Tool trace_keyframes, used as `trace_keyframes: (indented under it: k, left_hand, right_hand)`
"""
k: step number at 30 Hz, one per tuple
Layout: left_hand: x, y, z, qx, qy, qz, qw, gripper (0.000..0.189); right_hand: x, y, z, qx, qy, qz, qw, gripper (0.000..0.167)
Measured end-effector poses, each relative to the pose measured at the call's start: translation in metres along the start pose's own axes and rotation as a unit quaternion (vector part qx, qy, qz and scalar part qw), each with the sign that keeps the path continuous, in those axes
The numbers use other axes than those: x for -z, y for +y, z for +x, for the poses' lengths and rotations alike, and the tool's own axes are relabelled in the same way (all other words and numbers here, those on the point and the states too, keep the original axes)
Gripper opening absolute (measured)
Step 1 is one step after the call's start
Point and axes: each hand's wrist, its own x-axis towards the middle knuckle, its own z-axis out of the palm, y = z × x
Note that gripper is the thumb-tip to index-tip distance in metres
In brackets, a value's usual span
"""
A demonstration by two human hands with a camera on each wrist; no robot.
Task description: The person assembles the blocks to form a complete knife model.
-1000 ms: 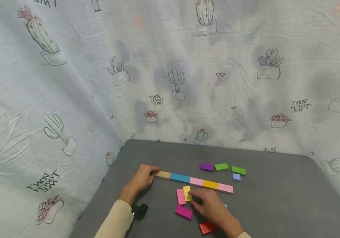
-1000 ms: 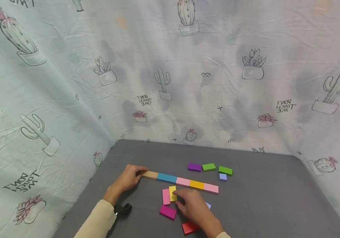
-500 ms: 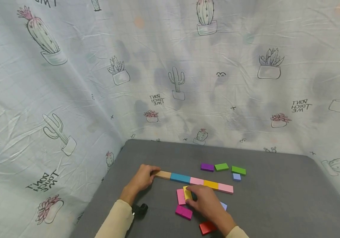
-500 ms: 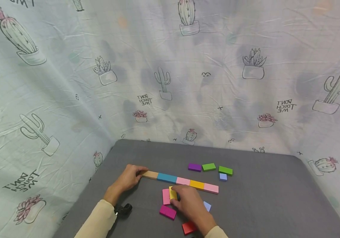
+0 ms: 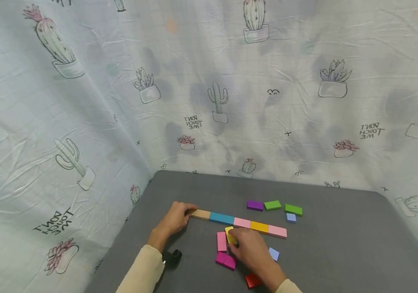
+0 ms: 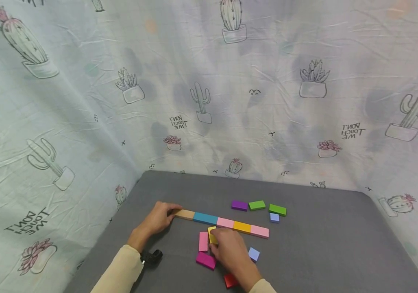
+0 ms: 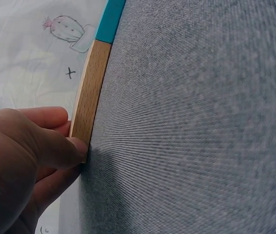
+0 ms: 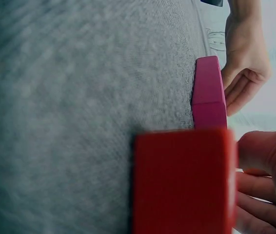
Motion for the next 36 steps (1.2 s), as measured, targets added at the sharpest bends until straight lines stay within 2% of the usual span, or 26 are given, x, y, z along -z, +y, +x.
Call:
trace_keyframes:
  k: [10, 23, 27, 31, 33, 36]
  left_hand:
    - [0.001, 0.0, 0.001, 0.002, -0.003, -0.008, 1.0, 0.032]
    - [0.0, 0.001, 0.001, 0.006, -0.006, 0.002, 1.0, 0.031]
    - [0.0, 0.002, 0.001, 0.01, -0.006, -0.001, 0.9999, 0.031]
    - [0.0, 0.001, 0.001, 0.015, -0.007, 0.0, 0.9999, 0.03]
    - [0.0, 0.002, 0.0, 0.016, -0.007, -0.002, 0.9999, 0.03]
    - [0.001, 0.002, 0.0, 0.016, -0.007, -0.003, 0.9998, 0.03]
  right_hand:
    - [-0.002, -0.005, 0.002, -0.033, 0.02, -0.013, 0.9992, 0.038]
    - [-0.001, -0.005, -0.003, -0.01, 0.021, -0.023, 0.9995, 0.035]
    - [0.002, -0.004, -0.006, -0.007, 0.011, 0.009, 0.9999, 0.035]
    - [0.008, -0.002, -0.008, -0.024, 0.0, 0.065, 0.9976, 0.036]
    - [0.011, 0.0, -0.009, -0.034, 0.006, 0.086, 0.9957, 0.036]
    - [0.018, 0.002, -0.008, -0.038, 0.035, 0.104, 0.9932, 0.035]
